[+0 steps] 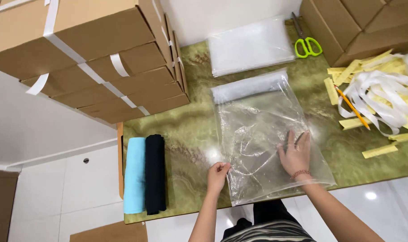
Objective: Packing a fabric roll into a cardboard box, including labeling and tying with a ribbon
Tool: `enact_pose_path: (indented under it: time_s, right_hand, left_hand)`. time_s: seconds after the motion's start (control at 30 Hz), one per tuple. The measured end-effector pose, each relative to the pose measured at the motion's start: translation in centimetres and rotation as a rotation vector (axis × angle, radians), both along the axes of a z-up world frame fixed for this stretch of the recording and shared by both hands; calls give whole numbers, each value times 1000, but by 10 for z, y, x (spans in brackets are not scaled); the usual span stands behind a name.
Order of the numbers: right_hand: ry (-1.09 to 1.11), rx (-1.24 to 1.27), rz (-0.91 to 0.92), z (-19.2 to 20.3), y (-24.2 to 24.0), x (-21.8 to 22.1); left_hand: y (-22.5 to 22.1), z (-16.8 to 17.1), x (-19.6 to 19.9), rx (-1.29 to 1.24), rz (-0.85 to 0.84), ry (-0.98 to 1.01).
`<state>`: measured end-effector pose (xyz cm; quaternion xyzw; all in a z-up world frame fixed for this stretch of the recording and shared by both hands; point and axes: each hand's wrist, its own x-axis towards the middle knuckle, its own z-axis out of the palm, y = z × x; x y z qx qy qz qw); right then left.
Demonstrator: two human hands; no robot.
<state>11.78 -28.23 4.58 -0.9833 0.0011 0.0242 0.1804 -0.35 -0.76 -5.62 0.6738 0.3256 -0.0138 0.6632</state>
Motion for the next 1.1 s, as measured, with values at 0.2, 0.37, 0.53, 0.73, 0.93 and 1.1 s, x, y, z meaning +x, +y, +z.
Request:
enact_pose_path:
  time_s: [0.2, 0.37, 0.53, 0.73, 0.93, 1.1]
  right_hand:
    - [160, -105, -123, -27, -28, -51]
    - [40, -489, 207, -36, -58, -84]
    - [608, 170, 557, 26, -110, -67]
    - [1296, 484, 145, 143, -88, -30]
    - [709, 623, 39, 139, -60, 42]
    - [313, 216, 156, 97, -36, 104]
  left_hand:
    - [1, 11, 2, 152, -47, 24]
    - [7, -2, 10, 206, -44, 89]
    - [14, 21, -1, 150, -11, 29]
    - [34, 11, 2, 271, -71, 77]
    - [34, 65, 16, 431, -108, 114]
    - [26, 125, 55, 500, -162, 118]
